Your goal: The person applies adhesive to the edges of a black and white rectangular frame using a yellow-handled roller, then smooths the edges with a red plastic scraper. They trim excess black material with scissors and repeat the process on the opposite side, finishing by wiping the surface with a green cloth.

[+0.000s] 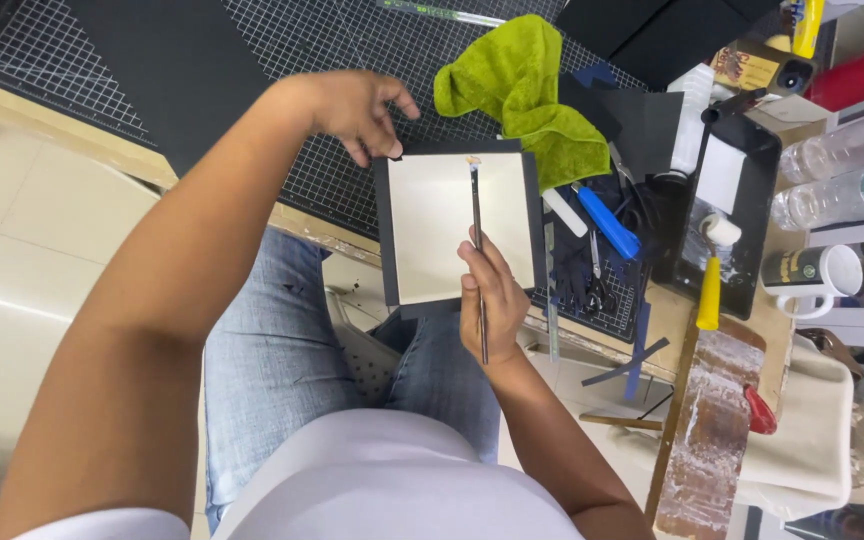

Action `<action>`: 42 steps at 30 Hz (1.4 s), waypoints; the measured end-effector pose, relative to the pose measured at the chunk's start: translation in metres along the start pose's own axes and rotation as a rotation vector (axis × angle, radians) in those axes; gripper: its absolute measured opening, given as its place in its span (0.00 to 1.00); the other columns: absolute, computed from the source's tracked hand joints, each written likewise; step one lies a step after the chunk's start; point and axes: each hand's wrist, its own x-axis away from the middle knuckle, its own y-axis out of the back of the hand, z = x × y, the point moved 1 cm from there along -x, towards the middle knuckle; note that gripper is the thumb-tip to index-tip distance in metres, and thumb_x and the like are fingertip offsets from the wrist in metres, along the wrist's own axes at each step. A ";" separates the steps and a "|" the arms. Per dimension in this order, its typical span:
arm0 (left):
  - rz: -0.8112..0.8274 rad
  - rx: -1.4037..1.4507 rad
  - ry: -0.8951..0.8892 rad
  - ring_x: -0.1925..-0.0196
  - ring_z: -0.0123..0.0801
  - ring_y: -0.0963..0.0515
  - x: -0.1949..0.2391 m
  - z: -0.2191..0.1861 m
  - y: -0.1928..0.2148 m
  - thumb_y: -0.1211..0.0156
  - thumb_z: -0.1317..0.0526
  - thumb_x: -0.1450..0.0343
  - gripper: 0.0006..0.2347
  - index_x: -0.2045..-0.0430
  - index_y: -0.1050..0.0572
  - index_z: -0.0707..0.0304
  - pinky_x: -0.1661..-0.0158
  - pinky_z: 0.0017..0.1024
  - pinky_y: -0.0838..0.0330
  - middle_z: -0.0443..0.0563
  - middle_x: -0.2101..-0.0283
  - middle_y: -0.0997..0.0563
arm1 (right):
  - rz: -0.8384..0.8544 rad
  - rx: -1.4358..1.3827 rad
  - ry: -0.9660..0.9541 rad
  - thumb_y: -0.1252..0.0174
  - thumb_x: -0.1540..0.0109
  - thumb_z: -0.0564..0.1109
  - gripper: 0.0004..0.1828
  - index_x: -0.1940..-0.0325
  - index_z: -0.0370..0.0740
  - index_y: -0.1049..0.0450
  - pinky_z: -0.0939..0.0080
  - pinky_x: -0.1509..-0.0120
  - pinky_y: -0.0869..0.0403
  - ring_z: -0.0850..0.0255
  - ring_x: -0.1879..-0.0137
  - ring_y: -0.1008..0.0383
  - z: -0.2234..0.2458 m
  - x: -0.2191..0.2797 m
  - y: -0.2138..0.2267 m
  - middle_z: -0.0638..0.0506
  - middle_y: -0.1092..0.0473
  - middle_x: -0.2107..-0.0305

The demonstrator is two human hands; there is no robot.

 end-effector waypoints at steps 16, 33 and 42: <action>-0.196 -1.288 -0.118 0.83 0.38 0.29 -0.009 -0.020 -0.066 0.50 0.80 0.30 0.38 0.23 0.59 0.66 0.83 0.34 0.32 0.50 0.81 0.25 | -0.102 -0.066 -0.023 0.58 0.24 0.45 0.16 0.37 0.34 0.32 0.54 0.40 0.15 0.46 0.45 0.18 -0.006 0.000 -0.006 0.32 0.31 0.41; -0.194 -1.536 -0.203 0.82 0.35 0.32 -0.022 -0.010 -0.070 0.48 0.76 0.30 0.40 0.22 0.62 0.59 0.84 0.31 0.39 0.44 0.83 0.31 | -0.743 0.388 -0.369 0.66 0.24 0.66 0.31 0.32 0.43 0.33 0.67 0.66 0.22 0.58 0.57 0.24 -0.134 0.031 0.192 0.38 0.26 0.46; -0.225 -1.553 -0.321 0.84 0.32 0.38 0.000 -0.022 -0.057 0.44 0.79 0.32 0.47 0.21 0.68 0.53 0.86 0.31 0.40 0.45 0.85 0.39 | -0.920 0.415 -0.594 0.54 0.28 0.57 0.16 0.50 0.43 0.33 0.72 0.78 0.25 0.62 0.68 0.13 -0.222 0.106 0.279 0.41 0.14 0.63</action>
